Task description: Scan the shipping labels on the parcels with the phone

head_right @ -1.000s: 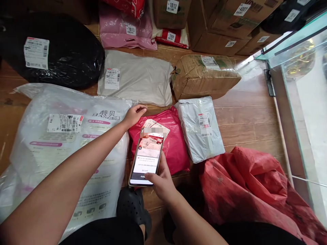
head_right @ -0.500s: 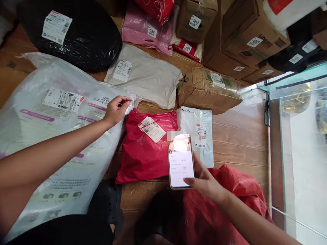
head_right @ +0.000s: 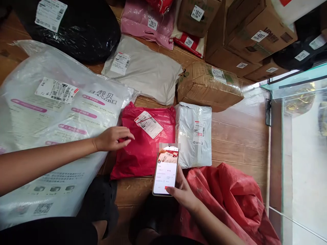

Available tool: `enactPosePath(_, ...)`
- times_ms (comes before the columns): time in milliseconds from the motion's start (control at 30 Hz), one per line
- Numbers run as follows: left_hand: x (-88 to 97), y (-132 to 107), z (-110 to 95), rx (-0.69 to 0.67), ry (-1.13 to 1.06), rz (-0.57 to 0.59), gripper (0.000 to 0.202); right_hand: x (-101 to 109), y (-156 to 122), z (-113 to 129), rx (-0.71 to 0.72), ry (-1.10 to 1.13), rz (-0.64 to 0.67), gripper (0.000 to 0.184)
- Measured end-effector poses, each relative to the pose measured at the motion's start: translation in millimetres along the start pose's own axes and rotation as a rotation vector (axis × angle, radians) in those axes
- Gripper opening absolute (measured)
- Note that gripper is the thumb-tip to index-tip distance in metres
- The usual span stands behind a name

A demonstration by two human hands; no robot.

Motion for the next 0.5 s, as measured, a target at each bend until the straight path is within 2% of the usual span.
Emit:
enactPosePath(133, -40.7, -11.4, -25.8, -0.145, 0.061, 0.276, 0.019, -1.5, 5.4, 8.4, 0.008, -0.029, 0.022, 0.095)
enactPosePath(200, -54.2, -16.4, -35.6, -0.231, 0.136, 0.371, 0.016, -4.9, 8.0, 13.4, 0.009, -0.042, 0.029, 0.095)
enactPosePath(300, -63.0, -21.5, -41.8, -0.298, 0.162, 0.431, 0.013, -9.2, 10.5, 19.1, 0.013, -0.065, 0.041, 0.096)
enactPosePath(500, -69.3, -21.2, -36.4, -0.287, 0.130, 0.467, 0.016, -6.4, 12.1, 26.5, 0.063, -0.069, 0.061, 0.090)
Point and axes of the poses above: each hand's wrist, its own y-axis towards the middle knuckle, its own x-axis out of the back of the hand, z = x × y, the point moved 6 cm from there along y, towards the middle knuckle, and after that the axes turned 9 degrees about -y, right-handed, at the moved point
